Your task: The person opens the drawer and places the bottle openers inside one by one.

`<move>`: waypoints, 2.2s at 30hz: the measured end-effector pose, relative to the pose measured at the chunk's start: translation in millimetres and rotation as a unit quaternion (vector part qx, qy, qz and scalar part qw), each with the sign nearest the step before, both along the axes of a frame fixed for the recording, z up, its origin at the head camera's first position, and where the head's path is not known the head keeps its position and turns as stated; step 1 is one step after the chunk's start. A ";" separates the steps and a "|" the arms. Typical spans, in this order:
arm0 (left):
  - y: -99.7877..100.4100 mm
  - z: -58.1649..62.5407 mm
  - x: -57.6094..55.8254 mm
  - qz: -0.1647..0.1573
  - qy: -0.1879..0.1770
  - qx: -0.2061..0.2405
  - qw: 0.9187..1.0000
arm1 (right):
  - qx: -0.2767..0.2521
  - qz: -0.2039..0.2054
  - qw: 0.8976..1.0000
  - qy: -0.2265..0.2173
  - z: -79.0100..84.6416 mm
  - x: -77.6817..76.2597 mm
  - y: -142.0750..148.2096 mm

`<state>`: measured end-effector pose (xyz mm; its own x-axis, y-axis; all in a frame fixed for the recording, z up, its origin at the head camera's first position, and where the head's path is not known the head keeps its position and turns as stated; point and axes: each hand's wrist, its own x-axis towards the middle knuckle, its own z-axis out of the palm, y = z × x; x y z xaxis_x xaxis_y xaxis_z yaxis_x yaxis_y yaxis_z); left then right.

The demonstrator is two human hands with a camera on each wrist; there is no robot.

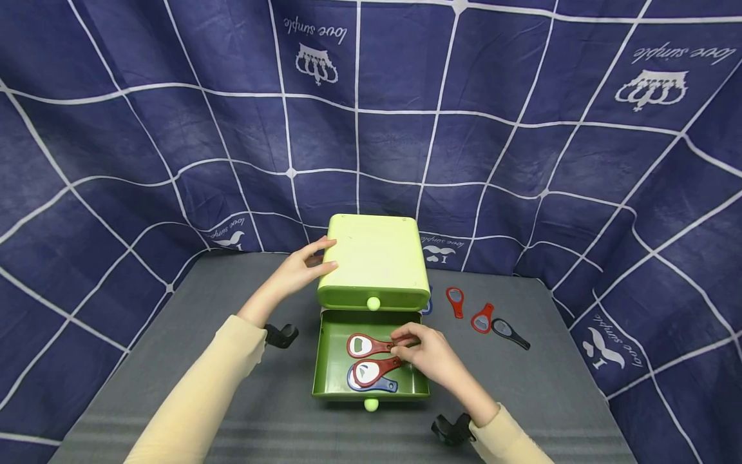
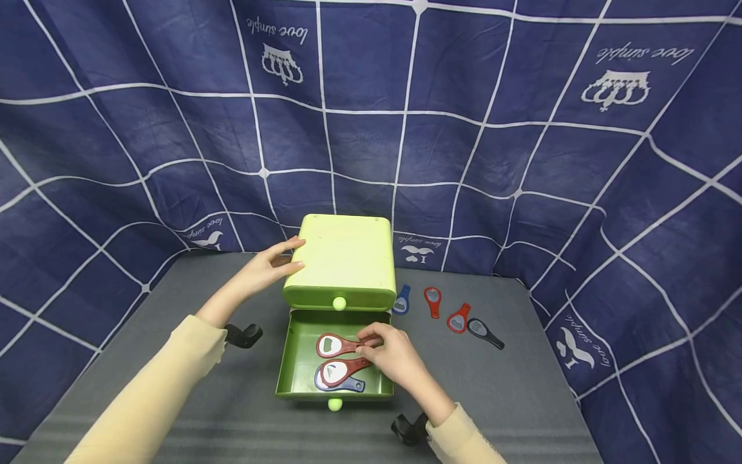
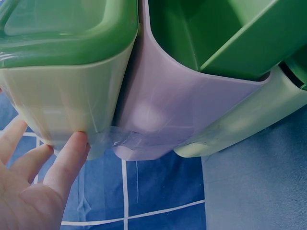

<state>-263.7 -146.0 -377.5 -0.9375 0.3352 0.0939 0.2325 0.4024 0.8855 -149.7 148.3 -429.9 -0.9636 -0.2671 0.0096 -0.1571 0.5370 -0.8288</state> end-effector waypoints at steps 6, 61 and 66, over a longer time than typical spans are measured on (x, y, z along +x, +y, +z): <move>-1.0 -0.7 0.4 0.000 0.000 0.000 1.000 | -0.017 -0.027 0.999 0.009 3.1 -6.3 23.4; 0.9 3.7 4.6 0.001 0.009 0.003 1.000 | 0.096 -0.319 0.942 -0.049 -87.2 -52.1 228.9; 0.9 1.8 3.7 -0.001 0.012 -0.002 1.000 | 0.114 -0.314 0.941 -0.051 -88.4 -56.1 227.5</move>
